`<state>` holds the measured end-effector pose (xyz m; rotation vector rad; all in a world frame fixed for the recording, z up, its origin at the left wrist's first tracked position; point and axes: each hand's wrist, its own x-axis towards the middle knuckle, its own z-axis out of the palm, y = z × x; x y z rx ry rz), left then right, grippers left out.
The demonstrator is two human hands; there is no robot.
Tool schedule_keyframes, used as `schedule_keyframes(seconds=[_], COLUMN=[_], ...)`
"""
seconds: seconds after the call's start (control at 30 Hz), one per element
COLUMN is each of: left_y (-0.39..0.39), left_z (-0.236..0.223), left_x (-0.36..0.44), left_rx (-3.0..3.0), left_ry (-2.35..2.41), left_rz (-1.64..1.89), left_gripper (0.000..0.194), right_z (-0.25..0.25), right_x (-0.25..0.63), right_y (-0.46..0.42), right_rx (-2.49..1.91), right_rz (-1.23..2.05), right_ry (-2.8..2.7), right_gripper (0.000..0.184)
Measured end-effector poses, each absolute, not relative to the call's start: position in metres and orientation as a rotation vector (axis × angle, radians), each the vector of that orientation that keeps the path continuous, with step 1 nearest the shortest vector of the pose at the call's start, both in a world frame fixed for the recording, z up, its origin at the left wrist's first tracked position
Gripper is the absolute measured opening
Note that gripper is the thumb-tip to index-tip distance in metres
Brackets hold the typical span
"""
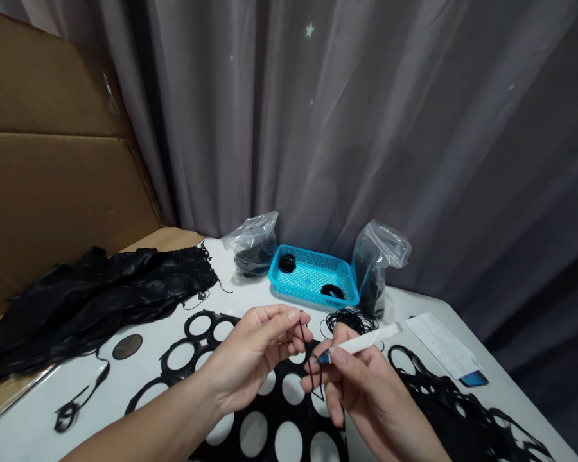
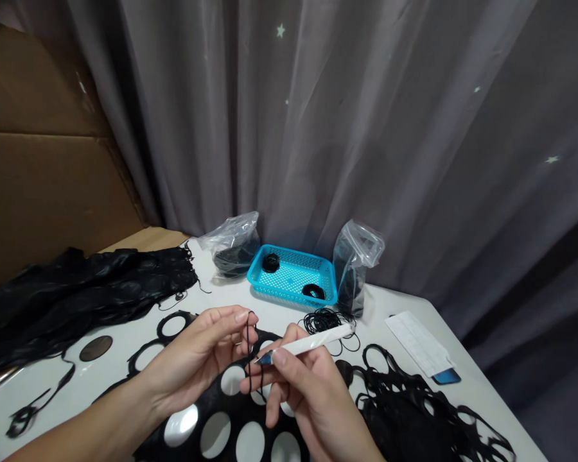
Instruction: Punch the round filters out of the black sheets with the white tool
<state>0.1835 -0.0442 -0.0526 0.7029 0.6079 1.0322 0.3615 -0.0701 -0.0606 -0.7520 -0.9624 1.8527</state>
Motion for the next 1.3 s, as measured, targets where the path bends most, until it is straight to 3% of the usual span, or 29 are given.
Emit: schedule_keyframes(seconds=[0.63, 0.8, 0.97, 1.13, 1.3], left_y=[-0.031, -0.011, -0.030, -0.058, -0.060], left_z=[-0.070, -0.097, -0.148, -0.194, -0.207], left_x=[0.189, 0.182, 0.172, 0.183, 0.195], left_rx=[0.936, 1.063, 1.657, 2.434, 2.658], left_ry=[0.789, 0.939, 1.092, 1.141, 1.096], left_rz=[1.081, 1.179, 0.877, 0.494, 0.321], left_gripper=[0.031, 0.033, 0.019, 0.057, 0.069], right_z=[-0.076, -0.096, -0.145, -0.189, -0.200], right_x=[0.358, 0.380, 0.418, 0.422, 0.423], right_y=[-0.059, -0.025, -0.007, -0.020, -0.029], right_rx=[-0.782, -0.849, -1.045, -1.271, -1.323], right_rz=[1.809, 1.733, 1.390, 1.227, 1.143], right_ry=[-0.757, -0.589, -0.763, -1.344, -1.643], right_gripper=[0.026, 0.034, 0.038, 0.032, 0.019])
